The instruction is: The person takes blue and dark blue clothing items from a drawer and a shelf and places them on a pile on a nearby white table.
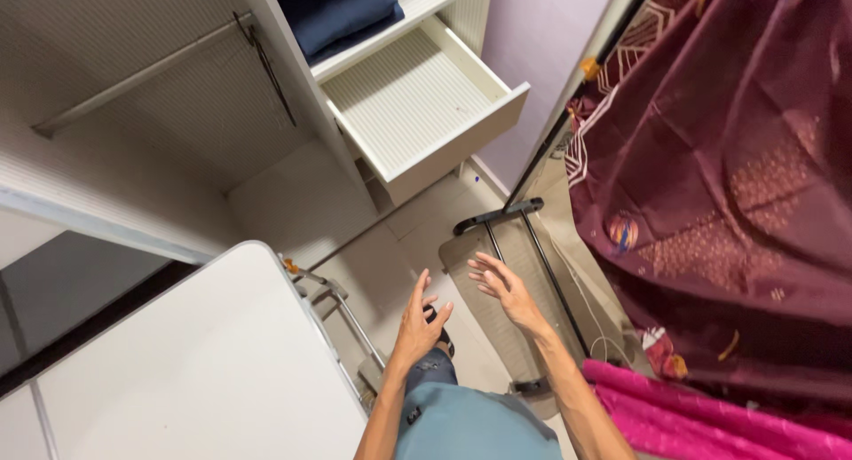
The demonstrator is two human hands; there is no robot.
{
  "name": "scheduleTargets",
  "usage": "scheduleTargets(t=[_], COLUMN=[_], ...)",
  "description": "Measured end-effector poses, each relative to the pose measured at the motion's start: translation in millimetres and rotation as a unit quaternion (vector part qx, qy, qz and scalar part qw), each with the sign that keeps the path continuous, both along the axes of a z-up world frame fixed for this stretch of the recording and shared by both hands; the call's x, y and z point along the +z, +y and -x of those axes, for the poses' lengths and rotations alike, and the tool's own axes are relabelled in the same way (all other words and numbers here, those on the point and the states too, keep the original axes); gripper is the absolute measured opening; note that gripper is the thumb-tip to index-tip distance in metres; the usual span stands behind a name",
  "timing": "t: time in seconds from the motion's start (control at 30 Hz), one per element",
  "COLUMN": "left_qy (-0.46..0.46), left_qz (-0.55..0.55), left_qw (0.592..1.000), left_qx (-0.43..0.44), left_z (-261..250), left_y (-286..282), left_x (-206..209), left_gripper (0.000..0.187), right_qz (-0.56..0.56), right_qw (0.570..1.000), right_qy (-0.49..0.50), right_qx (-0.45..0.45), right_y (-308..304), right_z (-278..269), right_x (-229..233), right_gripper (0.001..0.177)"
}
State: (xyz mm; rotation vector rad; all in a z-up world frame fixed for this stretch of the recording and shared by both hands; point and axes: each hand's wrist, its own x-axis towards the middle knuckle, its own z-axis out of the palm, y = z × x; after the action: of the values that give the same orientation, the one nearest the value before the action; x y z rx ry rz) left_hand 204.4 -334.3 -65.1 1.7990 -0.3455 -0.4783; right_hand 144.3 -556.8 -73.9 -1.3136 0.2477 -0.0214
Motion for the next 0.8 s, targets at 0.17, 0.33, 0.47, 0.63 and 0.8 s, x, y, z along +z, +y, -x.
scheduleTargets(t=[0.17, 0.33, 0.47, 0.63, 0.8], left_qy=[-0.009, -0.012, -0.011, -0.021, -0.007], left_qz=[-0.001, 0.022, 0.017, 0.013, 0.011], left_qw=[1.0, 0.999, 0.998, 0.998, 0.996], left_qx=[0.025, 0.035, 0.051, 0.066, 0.084], left_z=[-59.6, -122.9, -167.6, -198.8, -226.1], left_y=[-18.1, -26.0, -25.9, -22.0, -25.1], left_x=[12.5, 33.9, 42.5, 47.7, 47.3], left_gripper=[0.085, 0.085, 0.084, 0.084, 0.084], right_qz=[0.025, 0.031, 0.044, 0.043, 0.078], right_qw=[0.999, 0.999, 0.998, 0.997, 0.993], right_qy=[0.005, 0.0, -0.01, -0.013, -0.022], right_qx=[0.021, 0.028, 0.044, 0.067, 0.08], right_y=[-17.0, -24.5, -27.3, -30.2, -42.4], right_z=[-68.1, -143.6, -199.0, -255.8, -312.1], right_x=[23.4, 52.9, 58.4, 55.7, 59.8], right_gripper=[0.062, 0.059, 0.057, 0.057, 0.056])
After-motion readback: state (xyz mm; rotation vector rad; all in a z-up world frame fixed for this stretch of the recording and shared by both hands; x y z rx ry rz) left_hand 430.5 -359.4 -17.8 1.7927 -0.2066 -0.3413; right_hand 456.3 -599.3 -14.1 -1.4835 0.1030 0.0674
